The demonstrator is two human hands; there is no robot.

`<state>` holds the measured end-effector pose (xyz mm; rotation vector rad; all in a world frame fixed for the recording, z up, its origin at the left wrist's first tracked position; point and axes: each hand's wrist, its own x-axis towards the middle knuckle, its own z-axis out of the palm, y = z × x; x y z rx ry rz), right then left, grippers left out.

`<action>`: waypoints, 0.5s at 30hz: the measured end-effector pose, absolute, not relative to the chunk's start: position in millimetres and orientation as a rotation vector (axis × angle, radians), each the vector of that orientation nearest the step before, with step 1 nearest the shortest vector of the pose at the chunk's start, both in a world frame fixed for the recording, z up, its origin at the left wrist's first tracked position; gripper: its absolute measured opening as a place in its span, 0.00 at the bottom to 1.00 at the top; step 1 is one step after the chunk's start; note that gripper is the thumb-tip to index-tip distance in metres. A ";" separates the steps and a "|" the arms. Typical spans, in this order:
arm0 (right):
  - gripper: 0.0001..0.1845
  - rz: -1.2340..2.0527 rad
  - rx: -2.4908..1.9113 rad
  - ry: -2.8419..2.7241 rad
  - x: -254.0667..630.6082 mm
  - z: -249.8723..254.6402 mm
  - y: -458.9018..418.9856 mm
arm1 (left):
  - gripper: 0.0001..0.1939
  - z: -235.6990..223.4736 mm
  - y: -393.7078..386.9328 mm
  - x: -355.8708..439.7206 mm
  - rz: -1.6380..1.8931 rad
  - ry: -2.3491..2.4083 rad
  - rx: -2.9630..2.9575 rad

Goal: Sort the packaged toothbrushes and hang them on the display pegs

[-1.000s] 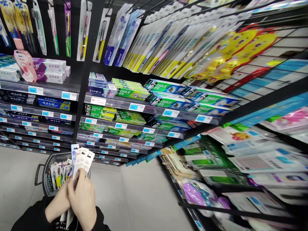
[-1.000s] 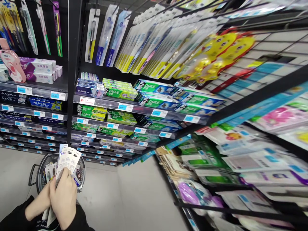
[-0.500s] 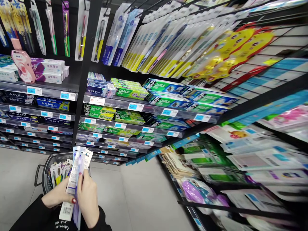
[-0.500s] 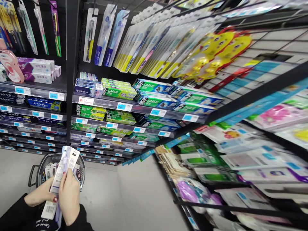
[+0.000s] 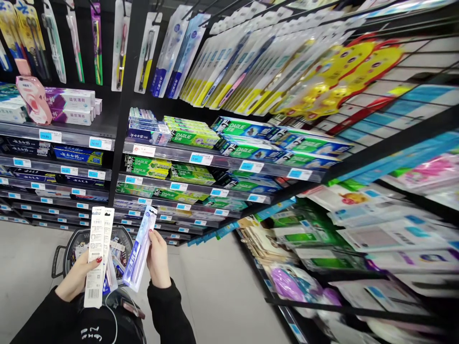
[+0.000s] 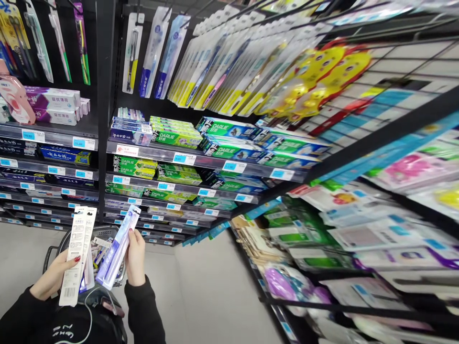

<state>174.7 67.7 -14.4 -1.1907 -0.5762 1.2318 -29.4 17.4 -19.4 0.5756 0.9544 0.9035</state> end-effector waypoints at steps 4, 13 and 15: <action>0.14 1.246 -1.185 -0.674 178.8 -10.5 59.5 | 0.20 -16.5 17.0 -30.5 0.913 0.979 0.551; 0.14 1.208 -1.303 -0.934 168.1 -19.3 44.1 | 0.18 -7.2 16.2 -28.7 0.902 0.935 0.528; 0.13 1.204 -1.326 -0.980 160.2 -22.5 43.3 | 0.15 -6.2 15.4 -27.8 0.881 0.892 0.536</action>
